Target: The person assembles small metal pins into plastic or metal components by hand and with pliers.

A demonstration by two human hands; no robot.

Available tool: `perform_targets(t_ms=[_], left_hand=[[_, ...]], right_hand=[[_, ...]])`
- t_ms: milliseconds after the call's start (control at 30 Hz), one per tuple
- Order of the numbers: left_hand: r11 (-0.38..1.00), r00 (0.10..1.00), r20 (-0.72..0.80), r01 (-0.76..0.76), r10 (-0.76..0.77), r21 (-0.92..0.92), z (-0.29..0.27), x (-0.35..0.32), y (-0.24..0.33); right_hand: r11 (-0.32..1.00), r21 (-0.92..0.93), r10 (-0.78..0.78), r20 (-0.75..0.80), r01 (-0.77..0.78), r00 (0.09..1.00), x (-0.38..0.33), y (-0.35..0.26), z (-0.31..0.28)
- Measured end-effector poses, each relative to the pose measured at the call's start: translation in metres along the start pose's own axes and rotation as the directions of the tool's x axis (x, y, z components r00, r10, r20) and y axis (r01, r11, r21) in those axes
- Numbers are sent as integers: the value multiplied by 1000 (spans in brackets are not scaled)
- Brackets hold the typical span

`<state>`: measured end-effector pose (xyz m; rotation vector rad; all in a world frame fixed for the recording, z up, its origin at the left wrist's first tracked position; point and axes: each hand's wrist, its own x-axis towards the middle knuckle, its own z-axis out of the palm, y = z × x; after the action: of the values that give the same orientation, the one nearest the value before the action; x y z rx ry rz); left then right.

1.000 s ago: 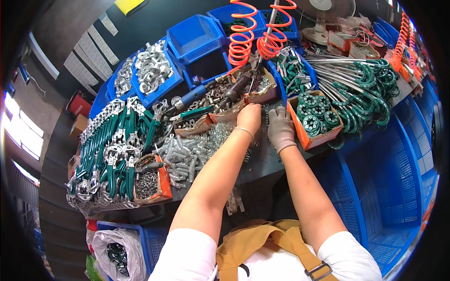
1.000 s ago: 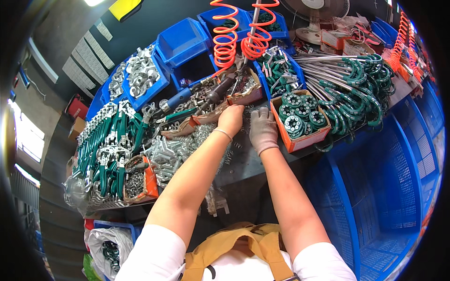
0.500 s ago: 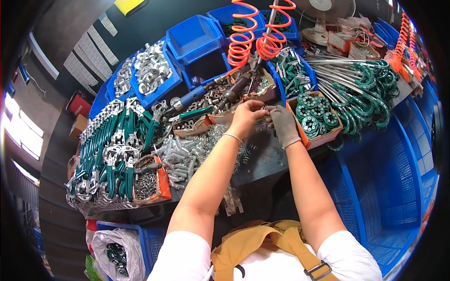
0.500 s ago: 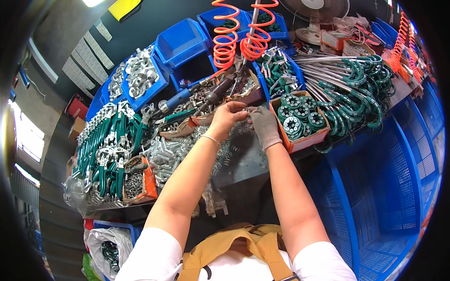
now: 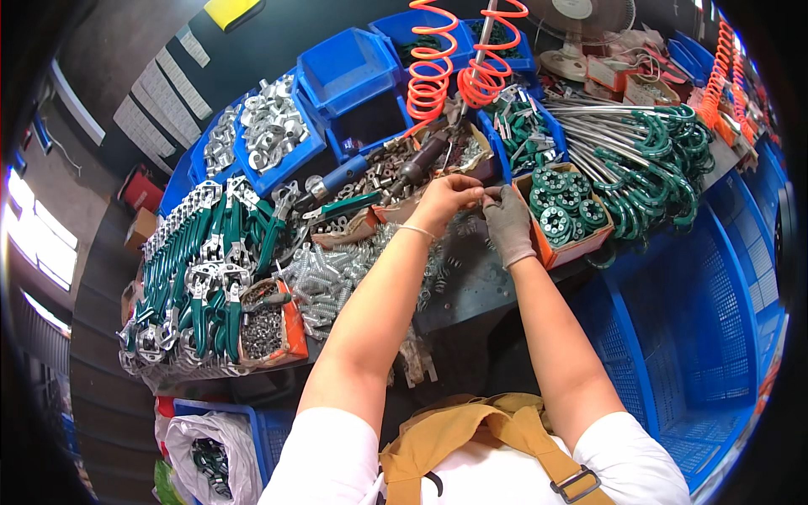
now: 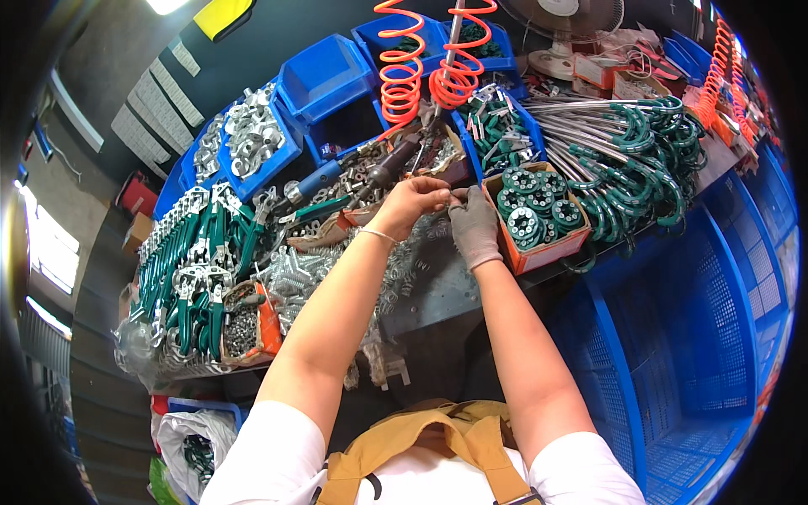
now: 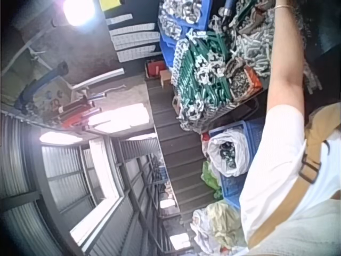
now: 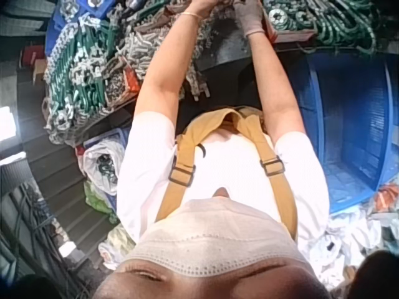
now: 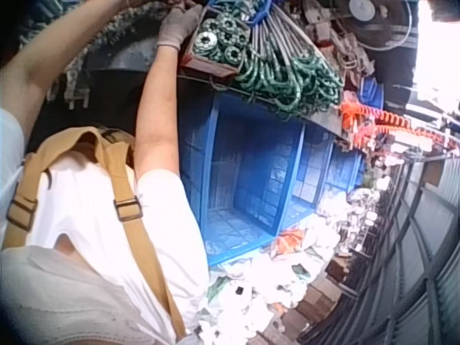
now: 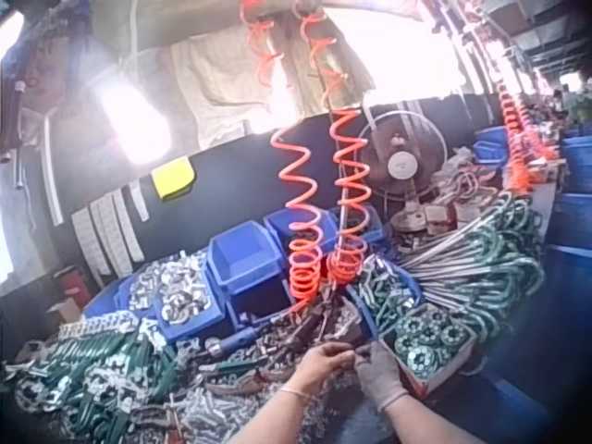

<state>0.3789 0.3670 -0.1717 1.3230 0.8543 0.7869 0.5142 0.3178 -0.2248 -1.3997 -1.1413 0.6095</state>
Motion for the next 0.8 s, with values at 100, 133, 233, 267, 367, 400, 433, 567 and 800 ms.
perform_targets(t_ms=[100,133,233,267,367,400,433,567,800], left_hand=[[995,996,-17,-87,88,58,4,-4,1],[997,998,-17,-63,64,52,4,-3,2],[999,998,-59,-26,24,-29,-2,-1,1],[994,996,-94,-16,6,-107,-5,0,2],[874,967,-145,-116,207,472,-7,6,5],[552,942,-85,-115,325,826,-2,8,7],[523,916,-29,-202,400,828,7,4,5],[67,969,-38,22,243,998,22,0,1],[249,860,-26,-119,510,961,9,-3,-13]], right_hand=[[998,-33,-53,-90,51,995,-1,-6,5],[960,276,62,-76,-38,995,0,-4,8],[928,362,91,2,-86,996,-1,-10,7],[988,150,23,43,-29,999,-3,-14,5],[690,-598,-395,163,409,904,-12,-16,1],[689,-601,-393,160,405,905,-15,-15,-2],[592,-693,-425,167,412,890,-19,-14,-6],[451,-744,-507,240,493,828,-42,-18,-17],[554,-610,-546,246,566,801,-68,-19,-23]])
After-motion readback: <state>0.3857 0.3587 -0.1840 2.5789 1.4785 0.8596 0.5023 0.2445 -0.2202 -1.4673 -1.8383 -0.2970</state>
